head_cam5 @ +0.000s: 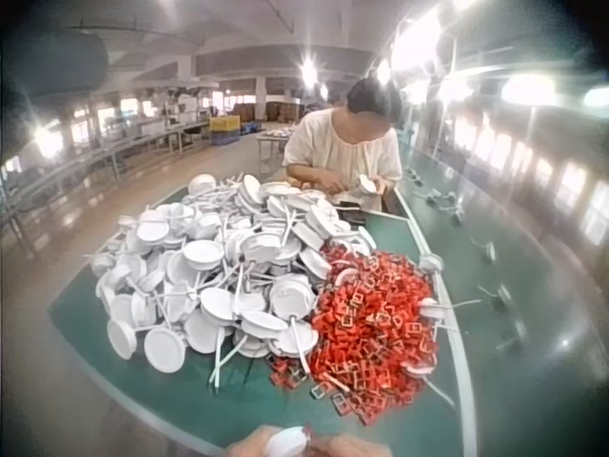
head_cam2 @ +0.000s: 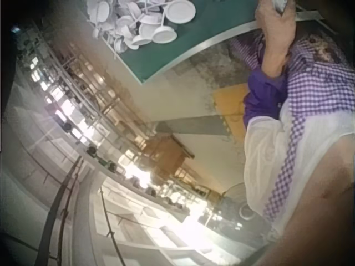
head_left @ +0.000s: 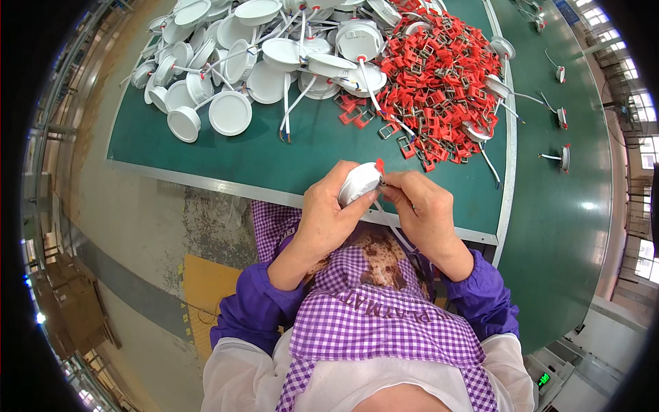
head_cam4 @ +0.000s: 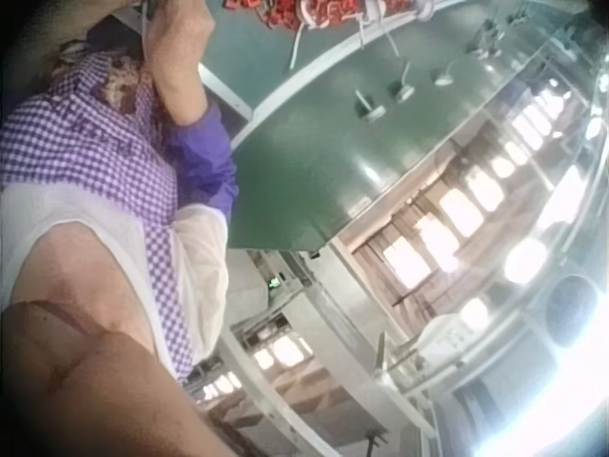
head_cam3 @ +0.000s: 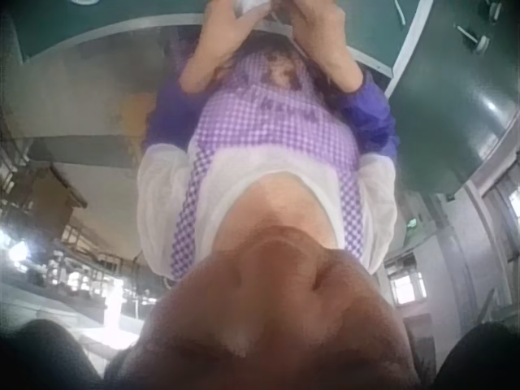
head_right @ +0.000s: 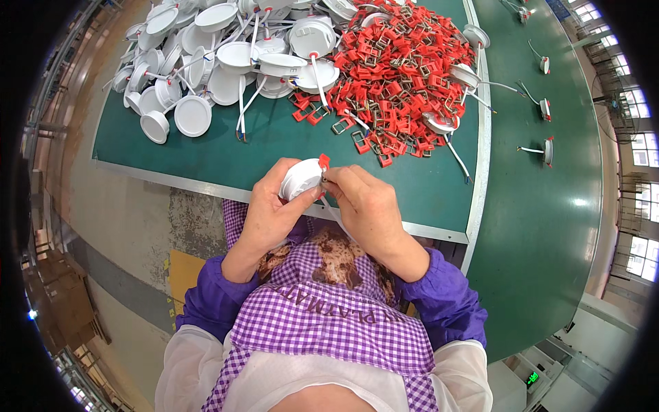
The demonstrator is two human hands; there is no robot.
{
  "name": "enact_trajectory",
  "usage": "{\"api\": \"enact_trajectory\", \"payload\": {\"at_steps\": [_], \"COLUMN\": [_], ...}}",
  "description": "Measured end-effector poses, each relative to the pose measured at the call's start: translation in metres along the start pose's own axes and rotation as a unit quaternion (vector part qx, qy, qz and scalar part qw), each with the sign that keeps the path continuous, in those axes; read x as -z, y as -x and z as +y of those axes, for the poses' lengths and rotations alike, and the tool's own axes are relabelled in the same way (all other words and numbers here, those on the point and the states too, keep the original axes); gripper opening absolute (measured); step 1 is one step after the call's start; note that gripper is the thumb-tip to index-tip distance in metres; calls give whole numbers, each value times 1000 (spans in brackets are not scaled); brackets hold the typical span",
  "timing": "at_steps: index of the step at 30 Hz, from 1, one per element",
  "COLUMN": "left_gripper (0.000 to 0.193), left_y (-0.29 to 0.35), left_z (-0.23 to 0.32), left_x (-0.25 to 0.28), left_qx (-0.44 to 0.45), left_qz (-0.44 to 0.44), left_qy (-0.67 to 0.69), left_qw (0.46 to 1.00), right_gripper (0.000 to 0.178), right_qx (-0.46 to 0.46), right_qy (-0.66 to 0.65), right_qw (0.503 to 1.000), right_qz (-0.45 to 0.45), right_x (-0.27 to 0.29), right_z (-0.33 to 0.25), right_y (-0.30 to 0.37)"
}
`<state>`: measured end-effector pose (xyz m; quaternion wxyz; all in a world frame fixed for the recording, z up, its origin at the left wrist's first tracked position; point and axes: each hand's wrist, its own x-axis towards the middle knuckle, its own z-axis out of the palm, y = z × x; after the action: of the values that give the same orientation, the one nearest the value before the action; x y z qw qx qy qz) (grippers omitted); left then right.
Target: The person assembles light fixtures by taking circular lamp bases and attaching red spring clips to each base by hand, then placing the assembled fixtures onto the table.
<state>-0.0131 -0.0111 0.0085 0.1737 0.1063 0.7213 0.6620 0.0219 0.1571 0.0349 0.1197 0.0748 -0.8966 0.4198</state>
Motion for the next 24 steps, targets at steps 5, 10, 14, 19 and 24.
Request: {"api": "enact_trajectory", "payload": {"at_steps": [5,10,14,19,24], "left_gripper": [24,25,27,27,28], "left_y": [1,10,14,13,12], "left_z": [1,4,14,29,31], "left_x": [0,-4,-5,-9,-23], "left_qx": [1,15,-14,-61,-29], "left_qz": [-22,-37,-54,-80,-118], "left_qy": [-6,17,7,-36,-17], "left_qw": [1000,999,998,994,992], "right_gripper": [19,34,45,46,45], "right_qx": [-14,-116,-184,-194,-246], "right_qy": [-26,-113,-153,-156,-230], "right_qw": [999,986,968,964,937], "right_qz": [-15,-23,-77,-96,-95], "right_x": [3,12,32,51,60], "right_z": [14,-4,-10,-12,10], "right_y": [5,5,6,5,14]}}
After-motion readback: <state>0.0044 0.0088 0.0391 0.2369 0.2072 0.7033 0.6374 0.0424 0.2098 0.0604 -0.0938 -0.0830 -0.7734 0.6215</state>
